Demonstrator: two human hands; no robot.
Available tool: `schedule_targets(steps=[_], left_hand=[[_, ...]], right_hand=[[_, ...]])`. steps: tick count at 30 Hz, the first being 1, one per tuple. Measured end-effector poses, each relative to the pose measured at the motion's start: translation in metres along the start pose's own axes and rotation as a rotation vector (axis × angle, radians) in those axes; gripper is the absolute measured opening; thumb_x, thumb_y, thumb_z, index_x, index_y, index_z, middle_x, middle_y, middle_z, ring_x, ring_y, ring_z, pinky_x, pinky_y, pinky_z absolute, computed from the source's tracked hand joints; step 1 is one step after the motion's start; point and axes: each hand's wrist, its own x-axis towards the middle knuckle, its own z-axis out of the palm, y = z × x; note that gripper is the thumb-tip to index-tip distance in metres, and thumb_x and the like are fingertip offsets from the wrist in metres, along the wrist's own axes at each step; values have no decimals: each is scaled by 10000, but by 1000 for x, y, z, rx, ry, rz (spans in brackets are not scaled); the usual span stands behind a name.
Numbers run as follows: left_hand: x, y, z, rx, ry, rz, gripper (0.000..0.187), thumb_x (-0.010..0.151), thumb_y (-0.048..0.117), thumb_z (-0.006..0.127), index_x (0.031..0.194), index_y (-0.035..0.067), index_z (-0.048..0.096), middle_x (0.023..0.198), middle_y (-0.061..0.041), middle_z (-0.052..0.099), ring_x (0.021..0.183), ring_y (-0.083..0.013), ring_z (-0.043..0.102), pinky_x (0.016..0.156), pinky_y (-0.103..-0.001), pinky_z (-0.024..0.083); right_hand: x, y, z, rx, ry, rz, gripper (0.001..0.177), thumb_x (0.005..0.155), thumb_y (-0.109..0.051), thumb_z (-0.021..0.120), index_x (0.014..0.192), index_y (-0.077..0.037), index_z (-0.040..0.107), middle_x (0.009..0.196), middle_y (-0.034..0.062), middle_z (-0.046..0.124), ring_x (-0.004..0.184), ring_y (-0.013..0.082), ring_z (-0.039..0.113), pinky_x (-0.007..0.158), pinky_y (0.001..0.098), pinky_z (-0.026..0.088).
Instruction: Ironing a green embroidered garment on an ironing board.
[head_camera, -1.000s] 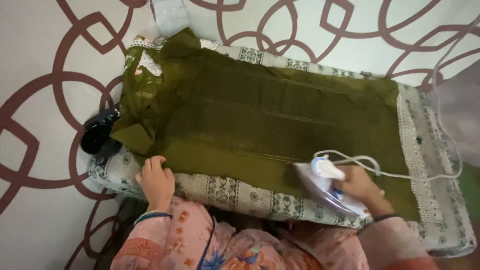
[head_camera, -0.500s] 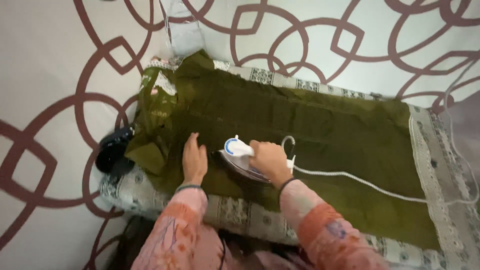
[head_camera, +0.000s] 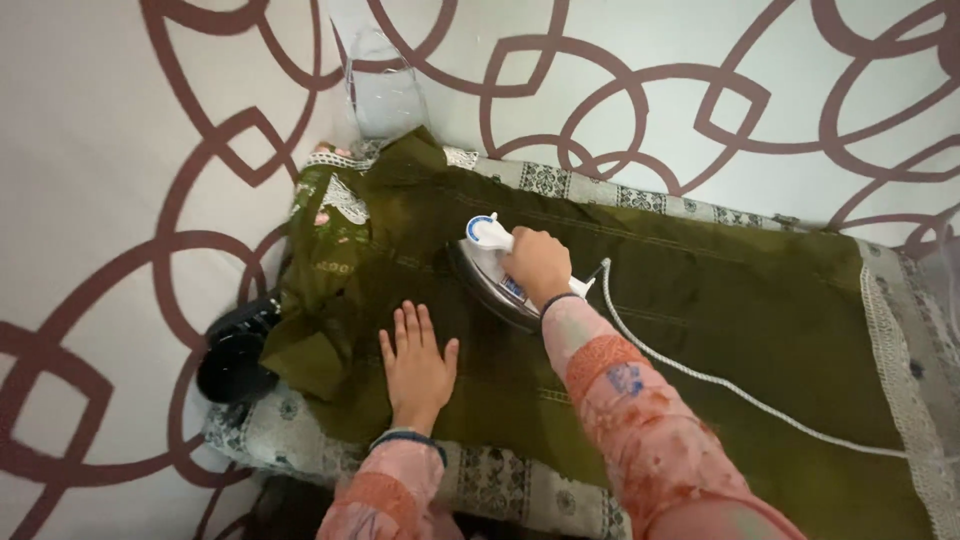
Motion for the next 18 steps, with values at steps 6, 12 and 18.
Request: schedule_targets(steps=[6,12,18], left_hand=[[-1,-9,13,-56,28,8,764,981,491,445,1566,25,289,1654,-157,247,1523,-312,208,1209,-532,136],[-4,-8,15,-54,2,11,753,973,451,479,1581,41,306,1670,-142,257,1549,-292,220,1237,-539,148],[2,9,-7,9,-107,-16,788,971,443,494,1584,22,234,1677,-161,192,1540,-317,161,1208,-567,124]], right_hand=[[-2,59,49,159,-153,-77,320,780,-282,681,1005,-69,764,975,253,740,926,439,721,862,513,577],[-149,123,-19,190,-512,-304,364,620,-159,720,969,-58,751,920,210,763,859,391,742,800,474,586],[-257,190,-66,81,-474,-74,266,661,-192,710,918,-148,761,872,148,776,848,367,741,786,477,582]])
